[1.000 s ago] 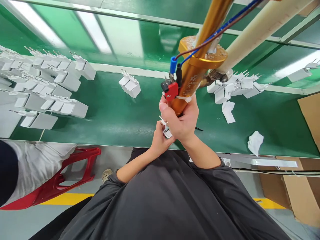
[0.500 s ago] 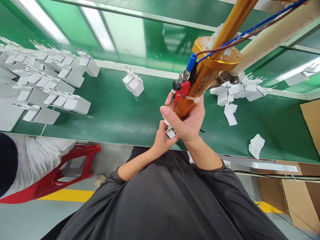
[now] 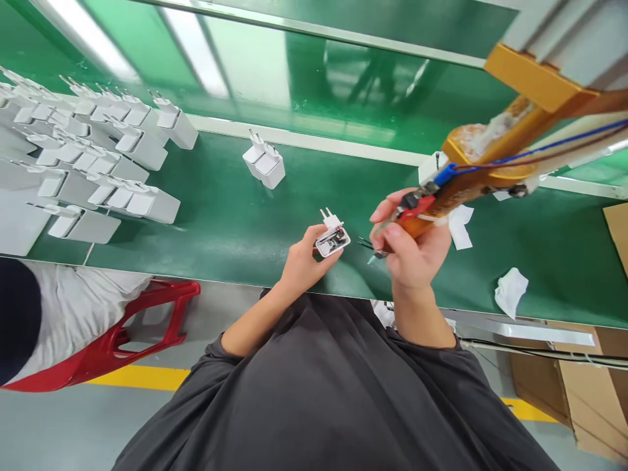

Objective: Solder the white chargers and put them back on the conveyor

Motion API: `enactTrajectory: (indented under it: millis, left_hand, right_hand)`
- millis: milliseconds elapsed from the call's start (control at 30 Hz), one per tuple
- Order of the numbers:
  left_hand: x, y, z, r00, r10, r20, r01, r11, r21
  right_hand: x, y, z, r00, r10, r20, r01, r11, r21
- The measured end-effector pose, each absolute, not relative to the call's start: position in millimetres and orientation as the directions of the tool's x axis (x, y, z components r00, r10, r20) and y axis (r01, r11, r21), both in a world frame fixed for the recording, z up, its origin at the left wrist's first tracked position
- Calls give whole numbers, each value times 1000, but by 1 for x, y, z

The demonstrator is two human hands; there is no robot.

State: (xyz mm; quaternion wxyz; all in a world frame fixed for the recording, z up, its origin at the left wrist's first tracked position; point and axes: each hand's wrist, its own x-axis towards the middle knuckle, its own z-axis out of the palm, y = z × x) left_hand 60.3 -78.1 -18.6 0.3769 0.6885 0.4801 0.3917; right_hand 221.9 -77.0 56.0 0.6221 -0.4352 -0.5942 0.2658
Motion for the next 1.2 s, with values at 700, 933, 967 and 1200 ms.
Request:
enactTrajectory:
  millis: [700, 933, 967, 1200]
  left_hand:
    - [43, -81, 26, 319, 944, -90, 185, 31, 982]
    - [51, -82, 30, 273, 954, 128, 358, -224, 906]
    - [52, -82, 29, 265, 954, 143, 381, -240, 893]
    - [52, -83, 28, 197, 970, 142, 424, -215, 880]
  right_hand:
    - [296, -115, -15, -40, 877, 478, 956, 172, -237]
    - [286, -116, -34, 3, 932, 363, 897, 158, -413]
    - [285, -115, -30, 27, 919, 393, 858, 181, -481]
    - [258, -122, 24, 52, 820, 570, 689, 384, -614]
